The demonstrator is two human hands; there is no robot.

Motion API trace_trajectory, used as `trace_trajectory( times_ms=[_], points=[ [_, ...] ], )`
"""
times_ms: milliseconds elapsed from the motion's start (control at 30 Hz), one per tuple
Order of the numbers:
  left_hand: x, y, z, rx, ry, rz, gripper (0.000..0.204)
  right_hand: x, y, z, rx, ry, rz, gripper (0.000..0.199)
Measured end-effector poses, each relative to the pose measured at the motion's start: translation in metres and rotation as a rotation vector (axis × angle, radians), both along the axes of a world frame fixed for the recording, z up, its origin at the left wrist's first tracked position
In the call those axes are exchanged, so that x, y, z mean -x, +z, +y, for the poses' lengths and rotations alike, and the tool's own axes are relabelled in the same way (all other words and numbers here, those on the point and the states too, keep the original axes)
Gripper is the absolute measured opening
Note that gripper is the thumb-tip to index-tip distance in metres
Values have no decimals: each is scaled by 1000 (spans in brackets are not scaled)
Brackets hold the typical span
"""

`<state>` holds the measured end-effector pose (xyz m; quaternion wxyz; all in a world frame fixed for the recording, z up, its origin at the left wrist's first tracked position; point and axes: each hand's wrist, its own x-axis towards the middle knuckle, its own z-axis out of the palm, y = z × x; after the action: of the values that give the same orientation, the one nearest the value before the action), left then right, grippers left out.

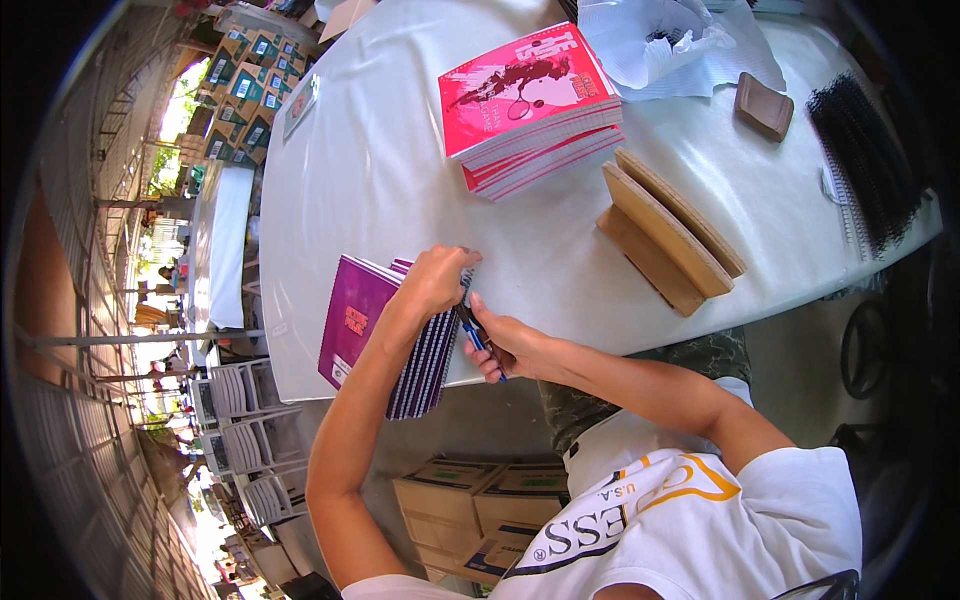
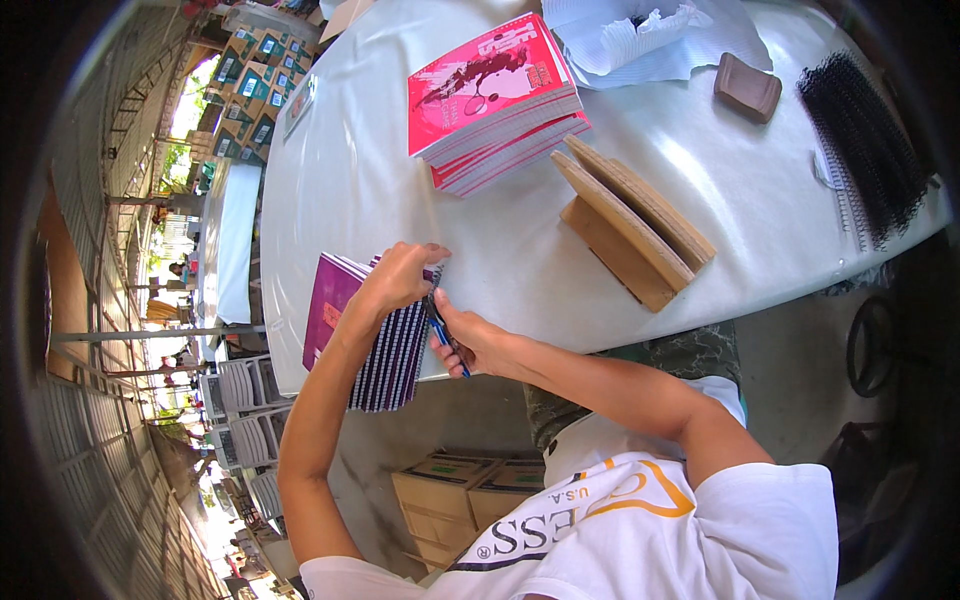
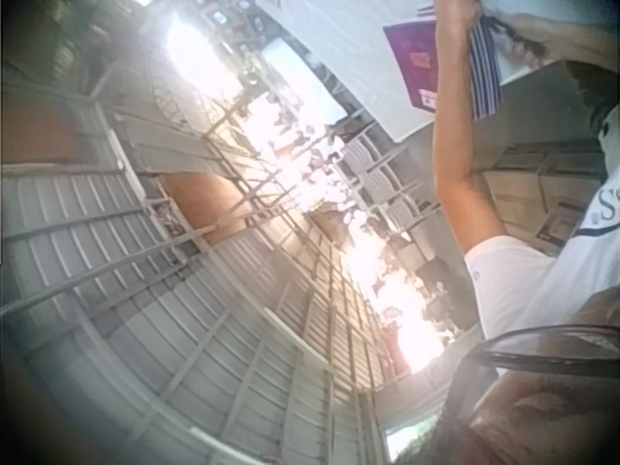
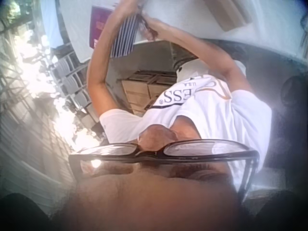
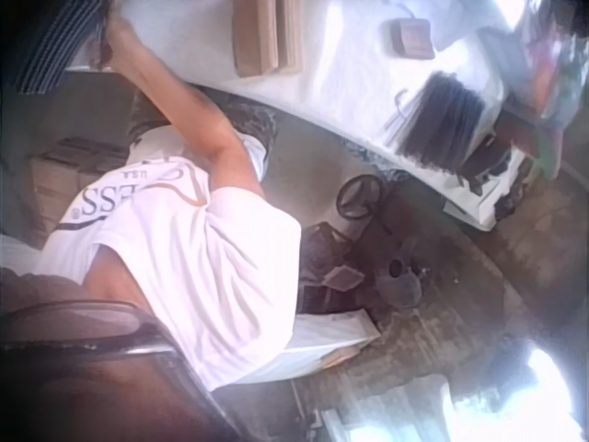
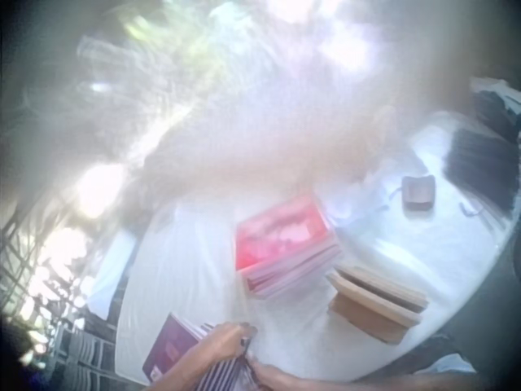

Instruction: The person binds spiral notebooks by threading a plastic spiral through the punched holes by hand and cutting the excess with pliers before stacking them.

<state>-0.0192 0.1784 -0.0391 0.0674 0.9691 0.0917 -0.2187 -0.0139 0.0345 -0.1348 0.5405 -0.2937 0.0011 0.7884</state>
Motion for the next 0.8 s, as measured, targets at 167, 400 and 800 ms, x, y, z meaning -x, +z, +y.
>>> trace_trajectory(
  times_ms=[167, 400, 800],
  points=[
    [-1, 1, -1, -27, 66, 12, 57, -4, 16, -10, 125, -16, 28, 82],
    [-2, 2, -7, -2, 106, -5, 61, -5, 12, -2, 105, -37, 1, 80],
    [-9, -3, -7, -78, 225, -3, 74, -10, -2, 8, 25, -45, 44, 77]
  ],
)
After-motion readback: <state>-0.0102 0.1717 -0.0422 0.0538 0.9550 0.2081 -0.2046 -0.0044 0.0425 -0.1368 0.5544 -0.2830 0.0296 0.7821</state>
